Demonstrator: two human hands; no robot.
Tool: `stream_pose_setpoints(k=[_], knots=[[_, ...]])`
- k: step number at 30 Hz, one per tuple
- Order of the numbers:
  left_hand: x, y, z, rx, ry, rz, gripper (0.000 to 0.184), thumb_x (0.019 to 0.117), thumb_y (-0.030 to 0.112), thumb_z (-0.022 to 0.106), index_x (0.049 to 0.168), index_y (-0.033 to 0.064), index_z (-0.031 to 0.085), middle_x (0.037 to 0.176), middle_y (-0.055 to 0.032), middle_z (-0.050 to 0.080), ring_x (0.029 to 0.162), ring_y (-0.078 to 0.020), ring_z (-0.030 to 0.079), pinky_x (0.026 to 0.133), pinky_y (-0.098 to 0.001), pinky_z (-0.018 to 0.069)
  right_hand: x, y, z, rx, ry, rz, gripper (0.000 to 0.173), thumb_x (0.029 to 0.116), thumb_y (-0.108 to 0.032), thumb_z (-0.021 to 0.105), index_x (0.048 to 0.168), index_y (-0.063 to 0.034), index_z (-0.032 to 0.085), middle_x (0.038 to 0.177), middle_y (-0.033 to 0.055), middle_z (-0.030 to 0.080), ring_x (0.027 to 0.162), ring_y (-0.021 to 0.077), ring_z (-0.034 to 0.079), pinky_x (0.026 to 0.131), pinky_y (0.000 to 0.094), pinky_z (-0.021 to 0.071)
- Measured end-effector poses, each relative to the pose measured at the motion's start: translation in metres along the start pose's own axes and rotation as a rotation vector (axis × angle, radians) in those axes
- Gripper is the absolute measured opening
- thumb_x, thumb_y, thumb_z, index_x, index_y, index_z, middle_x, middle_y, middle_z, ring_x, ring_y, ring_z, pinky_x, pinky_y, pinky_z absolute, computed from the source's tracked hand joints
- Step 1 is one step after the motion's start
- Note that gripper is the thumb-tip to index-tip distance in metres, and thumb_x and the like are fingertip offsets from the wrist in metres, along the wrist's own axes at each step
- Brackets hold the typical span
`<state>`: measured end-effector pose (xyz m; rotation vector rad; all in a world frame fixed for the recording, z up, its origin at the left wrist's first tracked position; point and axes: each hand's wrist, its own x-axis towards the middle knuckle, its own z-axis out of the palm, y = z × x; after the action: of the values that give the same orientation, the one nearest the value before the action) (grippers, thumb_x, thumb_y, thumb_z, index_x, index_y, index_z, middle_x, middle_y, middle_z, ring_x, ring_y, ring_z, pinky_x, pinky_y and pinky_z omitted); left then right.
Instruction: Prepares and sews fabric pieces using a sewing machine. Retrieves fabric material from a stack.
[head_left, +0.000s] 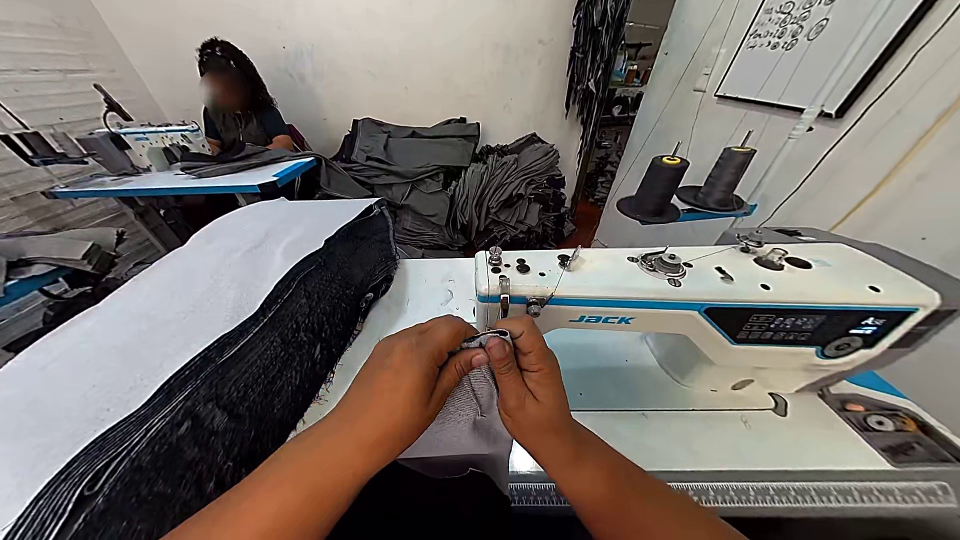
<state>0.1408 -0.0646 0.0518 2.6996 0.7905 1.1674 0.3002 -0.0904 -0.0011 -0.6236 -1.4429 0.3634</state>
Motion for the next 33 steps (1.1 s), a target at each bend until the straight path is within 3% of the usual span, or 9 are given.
stream_pose_setpoints(k=[3,5,10,13,15,17,21,25,33], knots=[[0.012,-0.019,0.005,0.131,-0.036,-0.065,0.026,0.1009,0.026,0.059,0.087,0.0073,0.07,0.074,-0.0034,0.064,0.065,-0.0161,0.064,0.058,-0.0365,0.0534,0.001,0.005,-0.004,-0.082,-0.062,0.22,0.028,0.1033,-0.013,0.057,0.13,-0.0052,0.053,0.072,-0.0026,0.064,0.062,0.0002,0.06,0.061,0.0188,0.0526],[0.027,-0.051,0.015,0.258,-0.236,-0.279,0.028,0.1046,0.022,0.06,0.095,-0.0013,0.071,0.087,-0.0199,0.07,0.082,-0.0384,0.071,0.072,-0.0604,0.0544,-0.01,0.011,-0.008,-0.121,-0.287,0.6,0.048,0.1029,-0.012,0.056,0.149,-0.0054,0.043,0.074,0.0055,0.067,0.063,0.0094,0.061,0.065,0.0297,0.0539],[-0.008,-0.102,0.103,0.215,-0.801,-0.595,0.036,0.1077,0.03,0.053,0.122,0.0005,0.069,0.125,-0.0232,0.068,0.122,-0.0425,0.062,0.106,-0.064,0.0431,-0.107,0.027,-0.004,0.045,-0.708,1.137,0.035,0.0992,-0.006,0.057,0.133,0.0024,0.054,0.105,0.0156,0.064,0.075,0.0162,0.058,0.07,0.0356,0.0504],[-0.037,-0.084,0.143,-0.012,-0.691,-0.652,0.034,0.1056,0.028,0.057,0.119,0.0001,0.071,0.119,-0.018,0.07,0.114,-0.0328,0.065,0.106,-0.052,0.0447,-0.11,0.025,-0.023,-0.225,-1.034,1.074,0.033,0.0973,-0.007,0.061,0.129,0.004,0.061,0.114,0.0271,0.067,0.101,0.039,0.066,0.09,0.0574,0.0499],[-0.039,-0.081,0.154,-0.056,-0.605,-0.632,0.032,0.1038,0.029,0.06,0.113,0.0016,0.074,0.11,-0.0157,0.072,0.105,-0.0304,0.067,0.1,-0.0502,0.0468,-0.103,0.026,-0.034,-0.539,-0.95,0.871,0.025,0.0986,-0.016,0.061,0.116,-0.0008,0.071,0.105,0.023,0.072,0.102,0.0418,0.068,0.09,0.0617,0.0507],[-0.036,-0.086,0.162,-0.073,-0.586,-0.581,0.031,0.1042,0.027,0.06,0.111,0.0013,0.075,0.107,-0.016,0.073,0.103,-0.0311,0.067,0.099,-0.0521,0.0469,-0.096,0.043,-0.042,-0.76,-0.779,0.671,0.03,0.0981,-0.025,0.065,0.119,-0.0055,0.074,0.12,0.0187,0.07,0.117,0.0418,0.063,0.097,0.0603,0.0495],[-0.03,-0.108,0.177,-0.026,-0.532,-0.437,0.027,0.1055,0.022,0.057,0.109,0.0008,0.075,0.107,-0.0156,0.073,0.104,-0.0318,0.068,0.097,-0.0542,0.0481,-0.077,0.086,-0.055,-0.845,-0.886,0.812,0.067,0.097,-0.059,0.059,0.153,-0.0215,0.051,0.164,-0.0026,0.038,0.157,0.0311,0.018,0.122,0.0645,0.0089],[-0.021,-0.119,0.177,-0.008,-0.485,-0.411,0.025,0.1039,0.019,0.06,0.109,-0.0003,0.075,0.106,-0.0173,0.073,0.103,-0.0338,0.069,0.094,-0.056,0.0486,-0.066,0.1,-0.055,-0.828,-0.892,0.846,0.069,0.0959,-0.06,0.06,0.153,-0.023,0.05,0.164,-0.0052,0.04,0.159,0.0291,0.013,0.121,0.068,-0.0038],[-0.018,-0.117,0.175,0.009,-0.519,-0.422,0.025,0.1036,0.02,0.06,0.108,0.0006,0.075,0.102,-0.0145,0.073,0.099,-0.0306,0.068,0.094,-0.0513,0.0482,-0.067,0.1,-0.055,-0.831,-0.884,0.858,0.072,0.0949,-0.064,0.058,0.154,-0.0241,0.049,0.163,-0.0081,0.039,0.159,0.027,0.013,0.122,0.0664,-0.0025]])
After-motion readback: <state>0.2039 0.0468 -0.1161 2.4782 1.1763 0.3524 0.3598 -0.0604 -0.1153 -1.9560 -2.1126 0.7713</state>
